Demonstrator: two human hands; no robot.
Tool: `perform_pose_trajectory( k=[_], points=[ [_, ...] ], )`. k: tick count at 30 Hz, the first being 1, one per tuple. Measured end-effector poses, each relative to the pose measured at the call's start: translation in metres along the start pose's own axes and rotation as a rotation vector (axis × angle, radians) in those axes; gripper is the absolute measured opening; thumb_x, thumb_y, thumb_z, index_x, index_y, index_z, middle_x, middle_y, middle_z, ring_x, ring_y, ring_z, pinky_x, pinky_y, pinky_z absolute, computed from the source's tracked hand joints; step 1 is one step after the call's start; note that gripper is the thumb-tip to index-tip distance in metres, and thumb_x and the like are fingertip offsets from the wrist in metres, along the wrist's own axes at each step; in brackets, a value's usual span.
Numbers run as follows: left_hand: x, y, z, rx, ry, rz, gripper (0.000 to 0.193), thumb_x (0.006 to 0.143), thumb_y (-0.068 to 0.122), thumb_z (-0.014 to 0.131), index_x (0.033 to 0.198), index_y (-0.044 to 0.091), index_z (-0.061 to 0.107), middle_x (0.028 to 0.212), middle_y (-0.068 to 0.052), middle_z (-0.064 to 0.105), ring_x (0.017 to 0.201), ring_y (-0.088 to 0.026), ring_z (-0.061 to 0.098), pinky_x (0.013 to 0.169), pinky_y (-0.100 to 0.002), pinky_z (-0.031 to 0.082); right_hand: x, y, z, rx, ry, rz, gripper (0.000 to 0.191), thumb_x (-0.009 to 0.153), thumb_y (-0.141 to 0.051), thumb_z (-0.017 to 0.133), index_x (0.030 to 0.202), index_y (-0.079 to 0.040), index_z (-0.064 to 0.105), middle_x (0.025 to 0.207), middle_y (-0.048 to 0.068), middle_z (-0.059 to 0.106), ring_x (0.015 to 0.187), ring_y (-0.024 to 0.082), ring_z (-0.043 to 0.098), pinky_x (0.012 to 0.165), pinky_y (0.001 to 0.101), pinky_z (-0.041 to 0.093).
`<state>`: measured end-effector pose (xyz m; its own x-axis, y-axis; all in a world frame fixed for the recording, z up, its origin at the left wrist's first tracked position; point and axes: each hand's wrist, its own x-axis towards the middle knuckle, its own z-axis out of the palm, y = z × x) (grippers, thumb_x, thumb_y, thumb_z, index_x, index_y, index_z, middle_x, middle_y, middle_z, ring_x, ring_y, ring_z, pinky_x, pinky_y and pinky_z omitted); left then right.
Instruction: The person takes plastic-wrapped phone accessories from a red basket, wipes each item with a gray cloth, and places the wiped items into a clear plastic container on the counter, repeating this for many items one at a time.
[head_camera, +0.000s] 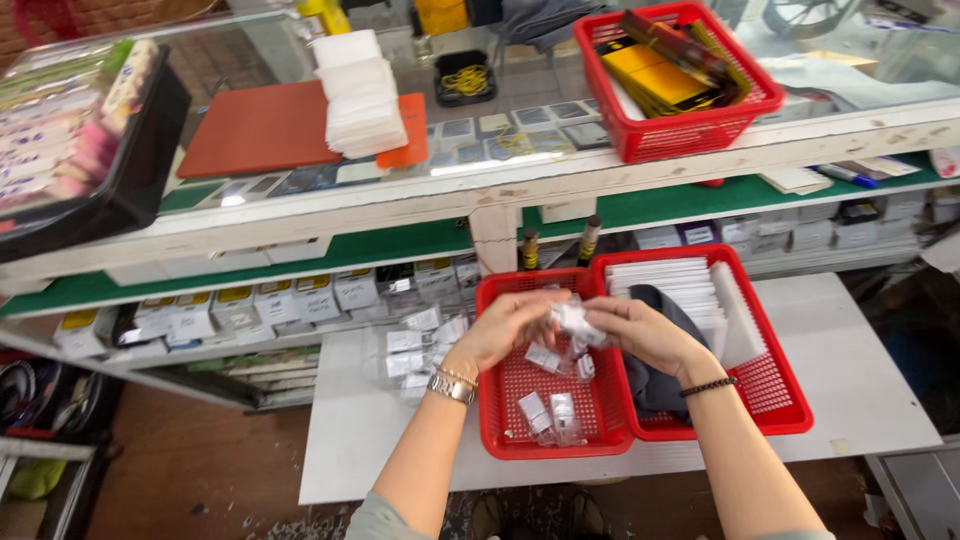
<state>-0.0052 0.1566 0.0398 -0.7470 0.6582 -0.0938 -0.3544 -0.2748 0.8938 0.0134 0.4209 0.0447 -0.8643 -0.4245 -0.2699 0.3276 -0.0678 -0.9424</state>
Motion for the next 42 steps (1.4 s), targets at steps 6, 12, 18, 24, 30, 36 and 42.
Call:
perform_pose_trajectory(
  k=[6,12,18,24,30,36,42],
  points=[
    [0.000,0.014,0.003,-0.007,0.527,0.485,0.025,0.108,0.016,0.059,0.124,0.000,0.069,0.097,-0.002,0.066,0.084,-0.009,0.060,0.073,-0.024,0.048,0.030,0.000,0.090,0.576,-0.043,-0.120,0.044,0.105,-0.020,0.059,0.146,-0.005,0.054,0.125,0.003,0.066,0.110,0.015,0.061,0.091,0.0315,0.052],
    [-0.032,0.031,-0.013,0.481,0.782,0.587,0.027,0.106,0.018,0.058,0.112,-0.003,0.073,0.097,-0.005,0.064,0.087,-0.010,0.061,0.076,-0.025,0.050,0.055,-0.023,0.160,0.556,-0.004,-0.194,0.063,0.095,-0.016,0.059,0.153,-0.018,0.035,0.131,0.003,0.061,0.114,0.014,0.064,0.094,0.0350,0.057],
    [-0.065,0.040,-0.054,0.354,0.717,0.467,0.028,0.098,0.014,0.068,0.122,-0.001,0.065,0.104,-0.007,0.076,0.090,-0.009,0.068,0.078,-0.024,0.055,0.092,-0.031,0.176,0.004,0.038,-0.327,0.058,0.097,-0.008,0.064,0.152,-0.010,0.045,0.121,0.011,0.058,0.108,0.021,0.061,0.092,0.0365,0.054],
    [-0.085,0.023,-0.110,0.577,0.896,0.182,0.052,0.085,0.016,0.082,0.127,-0.001,0.054,0.109,-0.014,0.077,0.094,-0.021,0.075,0.080,-0.034,0.060,0.152,-0.004,0.184,-1.049,-0.011,-0.499,0.050,0.078,-0.005,0.075,0.127,-0.007,0.065,0.124,0.019,0.064,0.111,0.035,0.065,0.096,0.0414,0.054],
    [-0.105,-0.007,-0.118,1.127,0.957,0.124,0.046,0.075,0.011,0.083,0.116,0.003,0.064,0.103,-0.020,0.075,0.097,-0.036,0.072,0.083,-0.044,0.056,0.185,0.039,0.215,-1.637,-0.136,-0.026,0.031,0.093,-0.018,0.063,0.123,-0.014,0.072,0.124,0.018,0.068,0.120,0.037,0.064,0.098,0.0456,0.054],
    [-0.090,-0.029,-0.134,1.187,0.721,-0.045,0.020,0.073,0.010,0.075,0.092,0.002,0.073,0.095,-0.019,0.075,0.095,-0.035,0.073,0.086,-0.045,0.058,0.181,0.069,0.219,-1.649,-0.053,-0.164,0.031,0.091,-0.019,0.064,0.121,-0.014,0.068,0.122,0.018,0.066,0.120,0.037,0.059,0.095,0.0483,0.052],
    [-0.072,-0.025,-0.119,1.294,0.796,-0.278,0.017,0.089,0.019,0.068,0.093,0.004,0.075,0.097,-0.023,0.072,0.096,-0.040,0.069,0.086,-0.050,0.055,0.148,0.056,0.187,-1.175,0.189,-0.618,0.025,0.087,-0.015,0.065,0.110,-0.005,0.067,0.117,0.020,0.066,0.109,0.037,0.065,0.088,0.0454,0.056]
  ],
)
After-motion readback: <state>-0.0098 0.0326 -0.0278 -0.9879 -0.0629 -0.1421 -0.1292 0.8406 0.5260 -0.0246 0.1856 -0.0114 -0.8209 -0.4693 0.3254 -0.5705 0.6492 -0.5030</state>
